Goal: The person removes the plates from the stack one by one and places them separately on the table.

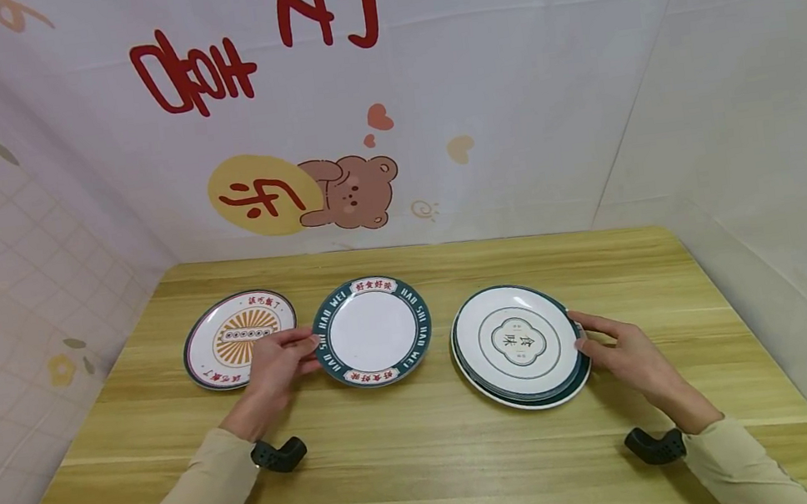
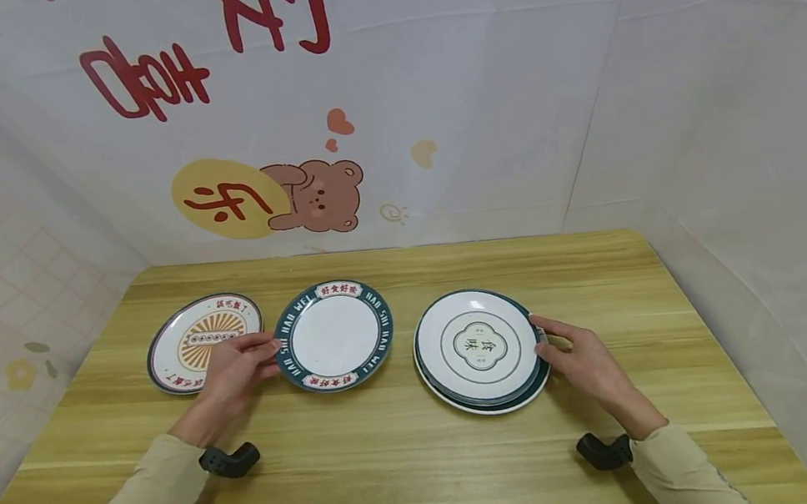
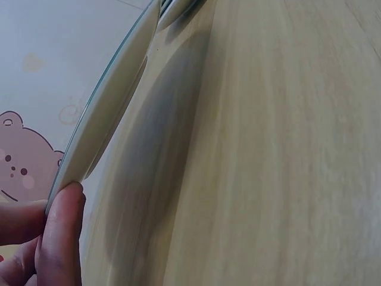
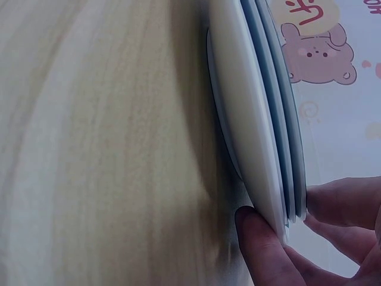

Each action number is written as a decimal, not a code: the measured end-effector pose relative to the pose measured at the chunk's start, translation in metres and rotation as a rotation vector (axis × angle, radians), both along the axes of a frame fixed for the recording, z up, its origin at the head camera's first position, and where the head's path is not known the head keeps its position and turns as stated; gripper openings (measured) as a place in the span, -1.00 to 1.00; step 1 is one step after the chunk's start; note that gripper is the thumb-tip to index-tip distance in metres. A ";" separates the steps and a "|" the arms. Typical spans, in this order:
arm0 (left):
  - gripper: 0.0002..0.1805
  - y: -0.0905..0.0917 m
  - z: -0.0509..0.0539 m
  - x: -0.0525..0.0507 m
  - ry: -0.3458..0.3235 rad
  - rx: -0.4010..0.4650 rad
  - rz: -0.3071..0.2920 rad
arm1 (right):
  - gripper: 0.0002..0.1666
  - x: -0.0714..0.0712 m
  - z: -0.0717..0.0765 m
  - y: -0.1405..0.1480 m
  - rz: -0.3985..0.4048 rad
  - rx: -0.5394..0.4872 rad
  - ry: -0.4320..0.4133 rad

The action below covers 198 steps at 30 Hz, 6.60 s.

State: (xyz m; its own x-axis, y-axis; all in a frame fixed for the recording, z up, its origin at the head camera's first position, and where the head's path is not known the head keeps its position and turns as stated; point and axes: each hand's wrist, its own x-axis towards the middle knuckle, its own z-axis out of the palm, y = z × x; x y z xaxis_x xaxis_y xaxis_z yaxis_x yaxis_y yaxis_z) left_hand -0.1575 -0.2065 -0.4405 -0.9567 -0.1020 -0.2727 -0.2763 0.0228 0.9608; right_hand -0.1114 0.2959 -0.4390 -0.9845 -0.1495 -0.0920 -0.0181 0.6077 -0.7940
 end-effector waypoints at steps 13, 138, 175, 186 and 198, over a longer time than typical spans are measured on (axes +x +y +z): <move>-0.59 -0.009 0.002 -0.001 -0.035 -0.045 0.015 | -0.37 0.000 0.000 0.001 -0.002 0.001 -0.005; -0.51 0.158 -0.018 0.038 0.025 0.290 -0.318 | -0.34 -0.011 -0.024 0.000 -0.009 -0.049 0.018; -0.61 0.170 -0.024 0.029 -0.086 0.380 -0.297 | -0.35 -0.012 -0.021 0.002 0.010 -0.072 -0.012; -0.58 0.171 -0.024 0.030 -0.073 0.377 -0.294 | -0.36 -0.011 -0.020 0.000 0.013 -0.067 -0.031; -0.55 0.174 -0.024 0.031 -0.053 0.311 -0.310 | -0.36 -0.011 -0.021 0.000 0.014 -0.062 -0.047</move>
